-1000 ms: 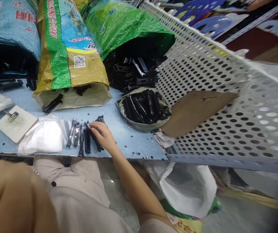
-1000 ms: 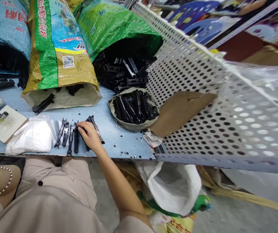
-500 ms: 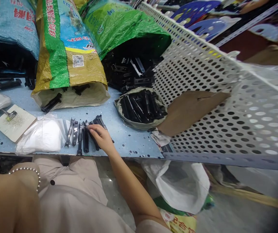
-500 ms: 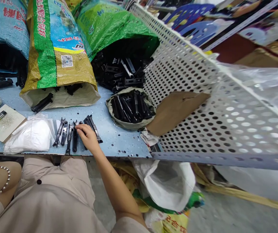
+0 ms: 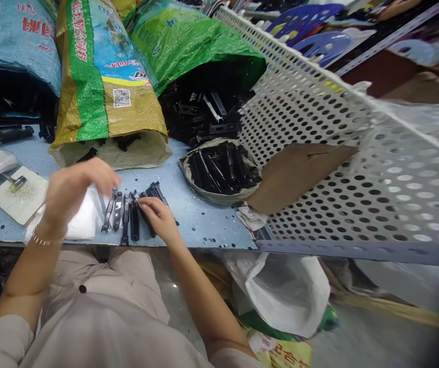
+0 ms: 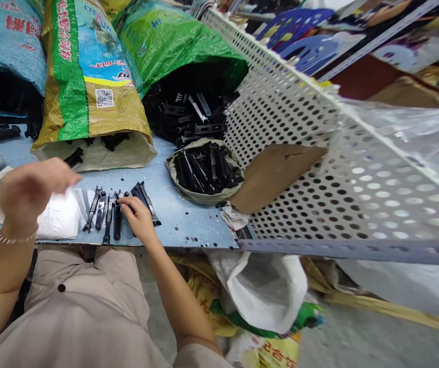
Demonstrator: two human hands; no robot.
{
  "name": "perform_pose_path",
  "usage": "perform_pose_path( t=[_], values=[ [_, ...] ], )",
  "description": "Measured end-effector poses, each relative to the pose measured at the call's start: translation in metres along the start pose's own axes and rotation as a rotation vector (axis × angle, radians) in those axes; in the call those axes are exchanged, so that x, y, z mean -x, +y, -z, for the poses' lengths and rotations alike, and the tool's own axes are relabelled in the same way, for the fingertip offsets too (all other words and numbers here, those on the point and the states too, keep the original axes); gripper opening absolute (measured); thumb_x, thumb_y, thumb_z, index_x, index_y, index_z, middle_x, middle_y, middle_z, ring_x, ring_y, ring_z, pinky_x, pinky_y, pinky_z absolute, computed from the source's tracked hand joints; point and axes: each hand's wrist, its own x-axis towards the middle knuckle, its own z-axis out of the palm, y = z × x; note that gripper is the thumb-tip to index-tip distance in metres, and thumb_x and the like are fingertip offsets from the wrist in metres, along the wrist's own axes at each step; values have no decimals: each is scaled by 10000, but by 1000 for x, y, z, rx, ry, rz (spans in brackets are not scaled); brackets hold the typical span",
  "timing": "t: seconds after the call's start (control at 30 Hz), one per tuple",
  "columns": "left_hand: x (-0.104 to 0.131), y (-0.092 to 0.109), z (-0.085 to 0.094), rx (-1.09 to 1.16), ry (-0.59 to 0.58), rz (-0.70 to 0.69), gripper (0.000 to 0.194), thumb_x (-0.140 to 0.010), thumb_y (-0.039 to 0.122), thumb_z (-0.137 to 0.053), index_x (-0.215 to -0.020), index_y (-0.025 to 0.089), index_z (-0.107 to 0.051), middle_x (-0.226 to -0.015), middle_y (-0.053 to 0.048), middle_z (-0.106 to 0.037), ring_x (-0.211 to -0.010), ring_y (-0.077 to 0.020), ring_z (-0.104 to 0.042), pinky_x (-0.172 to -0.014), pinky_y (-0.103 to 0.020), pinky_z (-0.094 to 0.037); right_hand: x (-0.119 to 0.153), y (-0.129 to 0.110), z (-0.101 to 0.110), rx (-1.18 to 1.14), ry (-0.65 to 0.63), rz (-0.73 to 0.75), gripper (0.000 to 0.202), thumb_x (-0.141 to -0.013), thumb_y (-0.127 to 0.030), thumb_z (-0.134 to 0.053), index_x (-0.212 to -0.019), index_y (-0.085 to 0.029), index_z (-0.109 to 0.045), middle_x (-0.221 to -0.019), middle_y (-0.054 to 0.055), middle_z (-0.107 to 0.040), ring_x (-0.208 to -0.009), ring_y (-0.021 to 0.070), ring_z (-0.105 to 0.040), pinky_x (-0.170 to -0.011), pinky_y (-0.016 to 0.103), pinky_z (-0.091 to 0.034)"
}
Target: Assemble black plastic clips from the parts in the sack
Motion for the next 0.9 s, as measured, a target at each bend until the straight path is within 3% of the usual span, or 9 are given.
perform_pose_path(
  t=[0.1, 0.17, 0.3, 0.43, 0.53, 0.63, 0.73, 0.8, 0.9],
  values=[
    [-42, -64, -2, -553, -79, 181, 376, -918, 428, -547, -1078, 112, -677, -1071, -179, -644, -1048, -306, -605, -983, -468, -452, 2, 2, 11, 1, 117, -61, 209, -919, -320, -555, -982, -189, -705, -1039, 80, -679, -1003, 207, -628, -942, 372, -482],
    [-59, -107, -1, -969, -161, 386, 475, -870, 337, -604, -1225, 22, -603, -1214, -269, -575, -1184, -398, -519, -1015, -520, -401, 4, 5, 19, 2, 170, -107, 218, -906, -331, -562, -986, -184, -702, -1036, 83, -678, -999, 210, -626, -937, 375, -482],
    [-67, -151, 10, -1212, -255, 487, 567, -833, 254, -605, -1346, 32, -513, -1258, -271, -543, -1200, -436, -496, -924, -488, -456, 12, 14, 28, 4, 184, -163, 249, -897, -360, -562, -996, -173, -692, -1040, 91, -671, -999, 212, -622, -927, 374, -483],
    [-63, -142, 21, -1177, -208, 484, 428, -821, 324, -609, -1180, 92, -635, -1137, -226, -580, -1040, -384, -597, -859, -433, -489, 16, 26, 31, 63, 178, -191, 306, -933, -379, -495, -1069, -167, -670, -1094, 108, -652, -1053, 223, -605, -955, 389, -472],
    [-62, -132, 26, -1146, -102, 440, 482, -798, 430, -636, -1166, 118, -640, -1158, -213, -556, -1027, -376, -606, -875, -429, -488, 15, 31, 27, 346, 59, -203, 446, -907, -385, -555, -1279, -144, -607, -1295, 161, -562, -1215, 291, -516, -1055, 460, -403],
    [-65, -132, 32, -1137, -73, 469, 488, -794, 437, -630, -1158, 112, -635, -1130, -216, -581, -1031, -402, -604, -867, -452, -485, 15, 33, 18, 658, -86, -341, 630, -900, -376, -586, -1475, -158, -449, -1498, 179, -370, -1274, 378, -450, -1040, 530, -402],
    [-67, -135, 35, -1069, -49, 556, 464, -793, 431, -623, -1115, 97, -622, -1059, -214, -626, -1033, -418, -602, -851, -470, -480, 15, 37, 15, 802, -67, -475, 589, -963, -359, -482, -1515, -174, -391, -1528, 161, -332, -1221, 393, -484, -979, 540, -443],
    [-62, -131, 33, -901, 6, 603, 442, -778, 430, -636, -1078, 107, -601, -1014, -186, -642, -1007, -387, -613, -832, -449, -485, 14, 39, 18, 826, -8, -497, 576, -960, -333, -484, -1501, -150, -408, -1513, 178, -350, -1247, 405, -460, -997, 559, -422],
    [-39, -112, 18, -362, 41, 623, 434, -767, 413, -660, -1069, 116, -560, -971, -132, -653, -943, -298, -635, -815, -383, -497, 12, 30, 21, 762, 123, -355, 479, -927, -281, -525, -1377, -118, -532, -1440, 204, -433, -1345, 407, -361, -1086, 603, -314]
  ],
)
